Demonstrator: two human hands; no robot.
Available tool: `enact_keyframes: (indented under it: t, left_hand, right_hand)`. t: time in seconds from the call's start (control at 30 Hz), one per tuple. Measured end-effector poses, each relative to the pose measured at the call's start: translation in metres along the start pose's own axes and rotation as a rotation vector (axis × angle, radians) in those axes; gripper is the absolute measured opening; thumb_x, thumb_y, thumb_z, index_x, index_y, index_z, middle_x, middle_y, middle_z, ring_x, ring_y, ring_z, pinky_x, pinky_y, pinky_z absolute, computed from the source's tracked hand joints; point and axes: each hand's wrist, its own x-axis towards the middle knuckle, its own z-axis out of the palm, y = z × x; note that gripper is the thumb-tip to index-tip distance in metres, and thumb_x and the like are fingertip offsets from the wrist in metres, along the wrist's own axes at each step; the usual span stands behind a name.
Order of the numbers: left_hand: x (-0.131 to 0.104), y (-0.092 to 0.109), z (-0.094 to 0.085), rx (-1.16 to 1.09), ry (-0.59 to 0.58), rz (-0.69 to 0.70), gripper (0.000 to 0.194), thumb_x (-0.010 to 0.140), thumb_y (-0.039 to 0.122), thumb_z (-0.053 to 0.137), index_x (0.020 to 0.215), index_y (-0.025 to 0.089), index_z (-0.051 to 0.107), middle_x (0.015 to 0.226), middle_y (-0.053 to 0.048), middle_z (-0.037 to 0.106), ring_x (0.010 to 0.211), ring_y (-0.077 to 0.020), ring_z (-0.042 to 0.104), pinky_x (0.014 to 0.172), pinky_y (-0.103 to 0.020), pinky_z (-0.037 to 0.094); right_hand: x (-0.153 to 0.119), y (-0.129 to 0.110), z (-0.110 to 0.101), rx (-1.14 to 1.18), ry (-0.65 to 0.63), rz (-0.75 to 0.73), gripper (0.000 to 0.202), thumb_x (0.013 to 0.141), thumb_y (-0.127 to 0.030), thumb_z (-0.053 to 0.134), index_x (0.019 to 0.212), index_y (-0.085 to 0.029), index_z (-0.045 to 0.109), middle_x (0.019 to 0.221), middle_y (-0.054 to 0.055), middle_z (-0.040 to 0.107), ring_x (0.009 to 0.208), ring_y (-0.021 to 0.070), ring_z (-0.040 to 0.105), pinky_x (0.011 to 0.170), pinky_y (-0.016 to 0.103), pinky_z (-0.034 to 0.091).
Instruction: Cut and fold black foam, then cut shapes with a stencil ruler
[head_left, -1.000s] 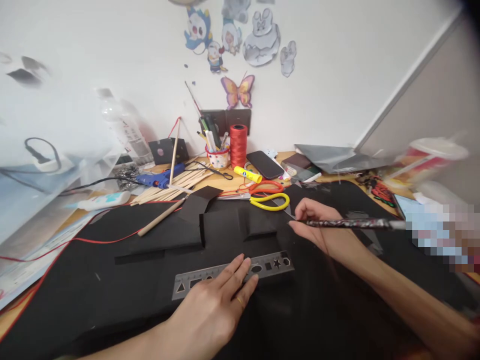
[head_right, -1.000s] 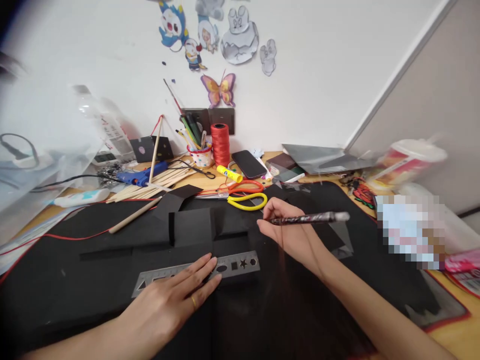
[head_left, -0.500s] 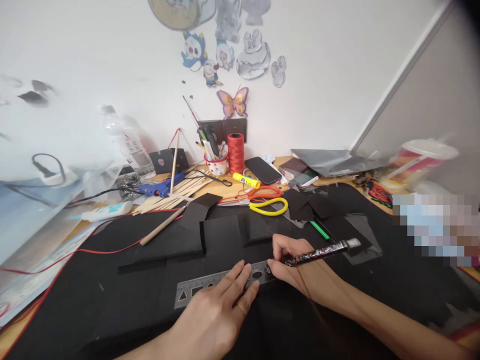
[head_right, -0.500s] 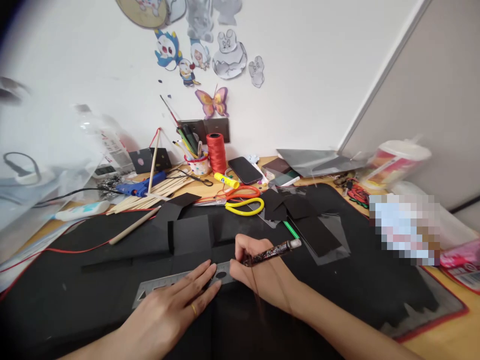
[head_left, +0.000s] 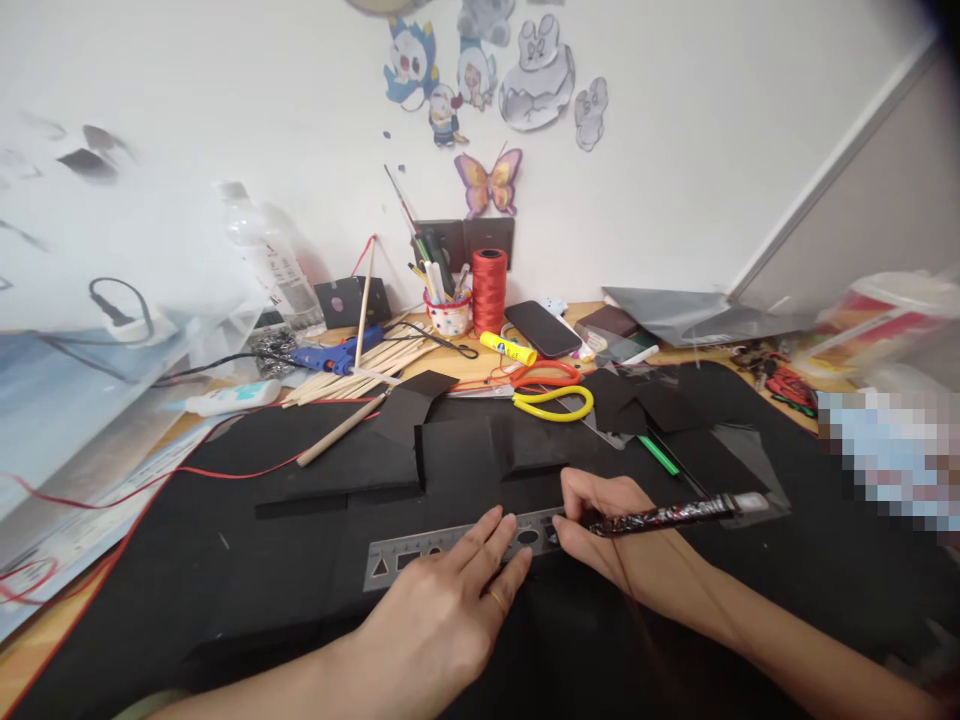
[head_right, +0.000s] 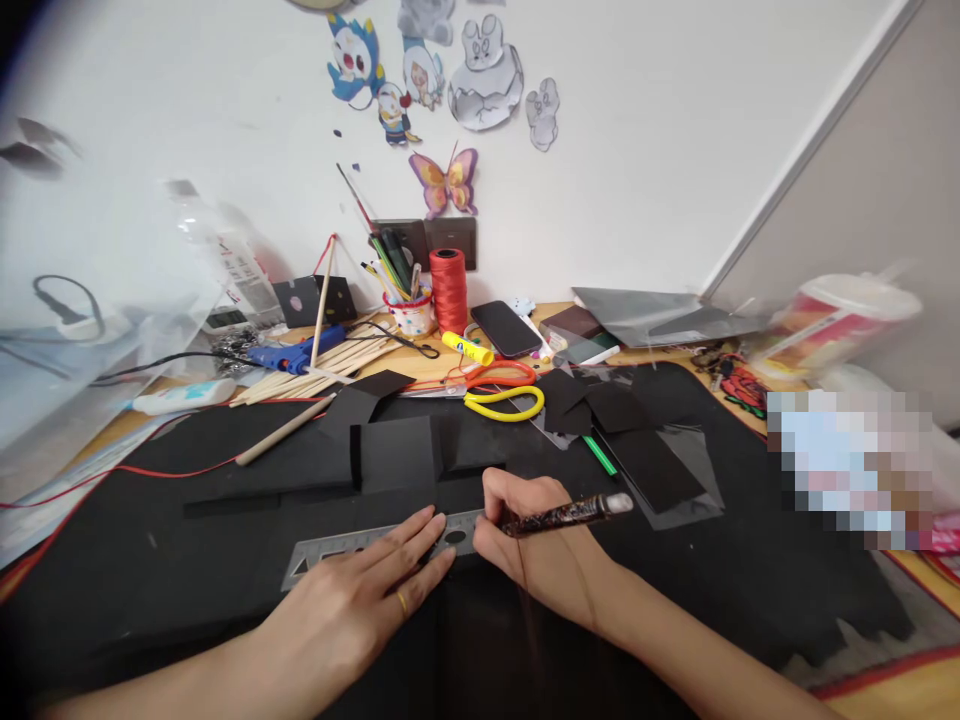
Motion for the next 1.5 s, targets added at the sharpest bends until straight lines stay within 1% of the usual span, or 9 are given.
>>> enact_keyframes:
  t: [0.27,0.43,0.53,0.73,0.97,1.13,1.33,1.4,1.5]
  left_hand:
    - [0.001,0.001,-0.001,0.016,0.015,-0.001,0.036,0.082,0.002,0.039,0.115,0.006,0.053,0.122,-0.021,0.052,0.114,-0.0319,0.047,0.076,-0.036,0.055]
    - [0.001,0.001,-0.001,0.013,0.002,-0.003,0.036,0.082,0.003,0.04,0.116,0.007,0.053,0.122,-0.02,0.052,0.113,-0.0313,0.048,0.073,-0.033,0.056]
    - [0.001,0.001,-0.001,0.017,-0.002,0.002,0.037,0.081,0.002,0.041,0.115,0.006,0.053,0.121,-0.02,0.052,0.113,-0.0321,0.048,0.073,-0.034,0.056]
    - [0.001,0.0,-0.001,-0.003,-0.01,-0.004,0.036,0.082,0.003,0.043,0.116,0.005,0.052,0.122,-0.021,0.051,0.114,-0.0319,0.047,0.075,-0.034,0.056]
    - [0.001,-0.001,-0.001,-0.028,0.026,-0.016,0.033,0.083,0.004,0.043,0.114,0.006,0.054,0.121,-0.02,0.053,0.113,-0.0303,0.049,0.073,-0.031,0.056]
    - [0.001,-0.001,0.0,-0.026,0.038,-0.005,0.032,0.084,0.005,0.043,0.113,0.006,0.055,0.119,-0.02,0.054,0.112,-0.0298,0.05,0.075,-0.032,0.056]
    - [-0.002,0.003,0.006,-0.047,0.036,-0.076,0.037,0.082,0.002,0.038,0.116,0.008,0.053,0.124,-0.018,0.052,0.117,-0.0289,0.045,0.078,-0.033,0.054]
    - [-0.002,0.002,0.006,-0.046,0.024,-0.064,0.037,0.083,0.002,0.038,0.116,0.008,0.053,0.125,-0.018,0.05,0.118,-0.0289,0.044,0.079,-0.034,0.054]
    - [-0.001,0.001,0.002,-0.023,-0.001,-0.013,0.036,0.083,0.001,0.039,0.116,0.007,0.053,0.123,-0.02,0.051,0.115,-0.0302,0.047,0.076,-0.033,0.055]
  right_hand:
    - [0.013,-0.005,-0.007,0.023,-0.085,0.009,0.017,0.064,-0.013,0.046,0.057,-0.02,0.032,0.051,-0.007,0.034,0.049,0.0076,0.028,0.044,0.021,0.023]
    - [0.012,-0.008,-0.009,-0.024,-0.07,0.027,0.017,0.062,-0.013,0.045,0.056,-0.02,0.031,0.049,-0.008,0.03,0.048,0.0076,0.025,0.043,0.021,0.02]
    - [0.01,-0.007,-0.008,-0.051,-0.059,0.015,0.018,0.062,-0.013,0.045,0.057,-0.02,0.03,0.05,-0.008,0.029,0.047,0.0075,0.025,0.043,0.021,0.02]
    - [0.01,-0.006,-0.004,-0.094,-0.029,-0.026,0.018,0.065,-0.013,0.045,0.059,-0.021,0.029,0.049,-0.008,0.033,0.046,0.0076,0.028,0.044,0.021,0.022]
    - [0.009,-0.006,-0.003,-0.125,0.003,-0.022,0.019,0.069,-0.015,0.044,0.06,-0.021,0.029,0.051,-0.007,0.034,0.047,0.0082,0.03,0.044,0.021,0.023]
    - [0.009,-0.008,-0.002,-0.111,-0.008,-0.016,0.018,0.071,-0.017,0.045,0.06,-0.021,0.031,0.051,-0.007,0.036,0.047,0.0082,0.031,0.044,0.021,0.024]
    - [0.011,-0.012,-0.003,-0.057,-0.046,-0.01,0.018,0.072,-0.017,0.046,0.06,-0.021,0.033,0.05,-0.007,0.038,0.047,0.0076,0.033,0.044,0.021,0.025]
    - [0.012,-0.012,-0.004,-0.036,-0.047,-0.009,0.019,0.069,-0.015,0.047,0.058,-0.02,0.033,0.049,-0.007,0.037,0.047,0.0076,0.031,0.044,0.021,0.023]
    - [0.013,-0.008,-0.007,0.008,-0.03,0.002,0.02,0.067,-0.014,0.048,0.056,-0.02,0.032,0.049,-0.007,0.035,0.048,0.0078,0.03,0.044,0.021,0.023]
